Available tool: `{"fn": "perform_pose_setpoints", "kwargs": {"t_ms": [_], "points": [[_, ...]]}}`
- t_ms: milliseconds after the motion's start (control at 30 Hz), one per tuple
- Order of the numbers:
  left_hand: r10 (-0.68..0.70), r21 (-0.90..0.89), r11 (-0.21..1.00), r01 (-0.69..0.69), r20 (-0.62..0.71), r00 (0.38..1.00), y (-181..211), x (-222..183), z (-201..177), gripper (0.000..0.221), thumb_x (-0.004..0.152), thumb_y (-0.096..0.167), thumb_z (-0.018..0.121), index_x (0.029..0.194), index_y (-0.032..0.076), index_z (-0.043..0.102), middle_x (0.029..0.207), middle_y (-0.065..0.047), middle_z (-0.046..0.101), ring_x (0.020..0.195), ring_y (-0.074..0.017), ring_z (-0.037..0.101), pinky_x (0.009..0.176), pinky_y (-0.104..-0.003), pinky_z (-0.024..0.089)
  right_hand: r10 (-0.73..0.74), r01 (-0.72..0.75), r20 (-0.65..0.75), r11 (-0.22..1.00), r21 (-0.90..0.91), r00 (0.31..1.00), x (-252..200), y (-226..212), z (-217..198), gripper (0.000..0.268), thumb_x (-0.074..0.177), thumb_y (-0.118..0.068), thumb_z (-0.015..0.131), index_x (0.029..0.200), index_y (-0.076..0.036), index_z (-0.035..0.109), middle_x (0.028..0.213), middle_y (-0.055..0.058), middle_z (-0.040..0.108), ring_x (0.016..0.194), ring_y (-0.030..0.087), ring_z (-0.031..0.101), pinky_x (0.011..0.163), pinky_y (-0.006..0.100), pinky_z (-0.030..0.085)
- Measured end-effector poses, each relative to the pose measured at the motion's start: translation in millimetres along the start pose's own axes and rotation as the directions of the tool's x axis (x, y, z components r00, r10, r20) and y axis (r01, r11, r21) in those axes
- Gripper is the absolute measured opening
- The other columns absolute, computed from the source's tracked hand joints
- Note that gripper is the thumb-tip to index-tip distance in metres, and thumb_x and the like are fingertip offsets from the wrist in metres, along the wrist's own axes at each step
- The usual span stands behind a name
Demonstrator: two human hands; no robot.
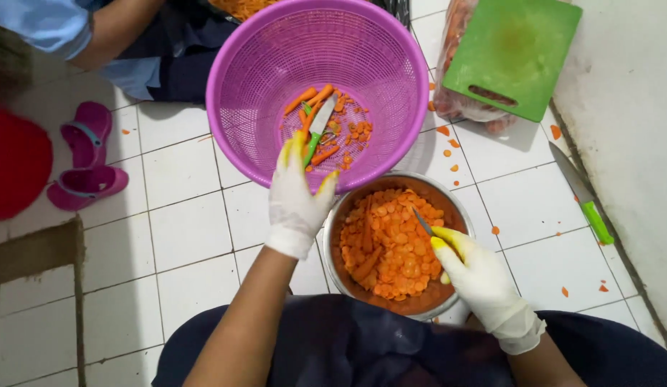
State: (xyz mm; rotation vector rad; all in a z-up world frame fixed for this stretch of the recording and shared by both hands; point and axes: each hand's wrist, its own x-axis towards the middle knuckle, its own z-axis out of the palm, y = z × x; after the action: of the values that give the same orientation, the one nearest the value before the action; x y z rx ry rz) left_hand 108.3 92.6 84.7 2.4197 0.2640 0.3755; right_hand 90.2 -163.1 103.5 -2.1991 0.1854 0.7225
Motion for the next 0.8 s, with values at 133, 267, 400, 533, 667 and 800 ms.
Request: {"fn": "perform_pose_setpoints", "kwargs": {"t_ms": [133, 267, 400, 533, 667, 800], "points": [[-0.127, 0.086, 0.991, 0.104, 0.329, 0.936, -53.2, -32.6, 120.4, 0.033, 0.087, 0.04, 0.054, 0.099, 0.01, 0.064, 0.09, -0.011, 0.066, 0.075, -0.0283, 0.062, 0.072, -0.039, 0.051, -0.03, 0.033, -0.044, 0.998, 0.062, 0.999, 5.7, 14.4, 3.9, 0.037, 0.083, -0.019, 0.06, 0.117, -0.009, 0.067, 0.071, 0.008, 0.07, 0.05, 0.016, 0.059, 0.049, 0.026, 0.047], [-0.155, 0.208, 0.978, -0.029, 0.808, 0.569, -133.8, -123.3, 257.3, 0.032, 0.086, 0.034, 0.055, 0.102, 0.009, 0.065, 0.098, -0.014, 0.066, 0.084, -0.0343, 0.063, 0.076, -0.044, 0.053, -0.21, 0.207, -0.068, 0.978, -0.036, 0.975, 21.4, 40.7, 18.3, 0.036, 0.079, -0.021, 0.062, 0.113, -0.011, 0.067, 0.091, 0.004, 0.076, 0.069, 0.015, 0.069, 0.064, 0.025, 0.055], [-0.26, 0.469, 0.789, -0.396, 0.84, 0.476, -168.3, -177.3, 321.8, 0.039, 0.094, 0.024, 0.045, 0.124, 0.0, 0.054, 0.129, -0.022, 0.044, 0.101, -0.04, 0.052, 0.081, -0.054, 0.04, -0.305, 0.29, -0.099, 0.947, -0.136, 0.947, 22.8, 44.6, 22.9, 0.036, 0.076, -0.026, 0.067, 0.11, -0.014, 0.068, 0.094, 0.001, 0.076, 0.074, 0.015, 0.071, 0.067, 0.025, 0.056], [-0.073, 0.298, 0.358, -0.885, 0.954, 0.292, -200.8, -186.9, 350.9, 0.028, 0.093, 0.016, 0.05, 0.11, 0.004, 0.068, 0.11, -0.02, 0.06, 0.087, -0.0333, 0.054, 0.064, -0.048, 0.044, -0.362, 0.343, -0.083, 0.922, -0.18, 0.929, 10.9, 34.2, 21.7, 0.036, 0.075, -0.025, 0.069, 0.109, -0.014, 0.068, 0.096, -0.001, 0.076, 0.074, 0.012, 0.074, 0.065, 0.022, 0.058], [0.191, 0.167, 0.01, -0.986, 0.967, 0.166, -190.8, -169.4, 313.5, 0.038, 0.09, 0.018, 0.044, 0.119, 0.0, 0.06, 0.119, -0.02, 0.05, 0.095, -0.0355, 0.046, 0.081, -0.052, 0.04, -0.397, 0.379, -0.091, 0.91, -0.169, 0.913, 10.5, 32.6, 17.0, 0.035, 0.074, -0.024, 0.069, 0.107, -0.012, 0.068, 0.094, 0.0, 0.077, 0.075, 0.013, 0.075, 0.065, 0.022, 0.058], [-0.05, 0.087, 0.117, -0.989, 0.995, 0.081, -159.1, -147.1, 272.1, 0.05, 0.09, 0.03, 0.049, 0.13, 0.0, 0.054, 0.135, -0.023, 0.048, 0.121, -0.0435, 0.044, 0.1, -0.063, 0.035, -0.383, 0.352, -0.1, 0.905, -0.238, 0.918, 14.5, 38.4, 15.6, 0.037, 0.076, -0.031, 0.068, 0.11, -0.016, 0.067, 0.093, -0.001, 0.074, 0.069, 0.013, 0.07, 0.062, 0.024, 0.056]]}}
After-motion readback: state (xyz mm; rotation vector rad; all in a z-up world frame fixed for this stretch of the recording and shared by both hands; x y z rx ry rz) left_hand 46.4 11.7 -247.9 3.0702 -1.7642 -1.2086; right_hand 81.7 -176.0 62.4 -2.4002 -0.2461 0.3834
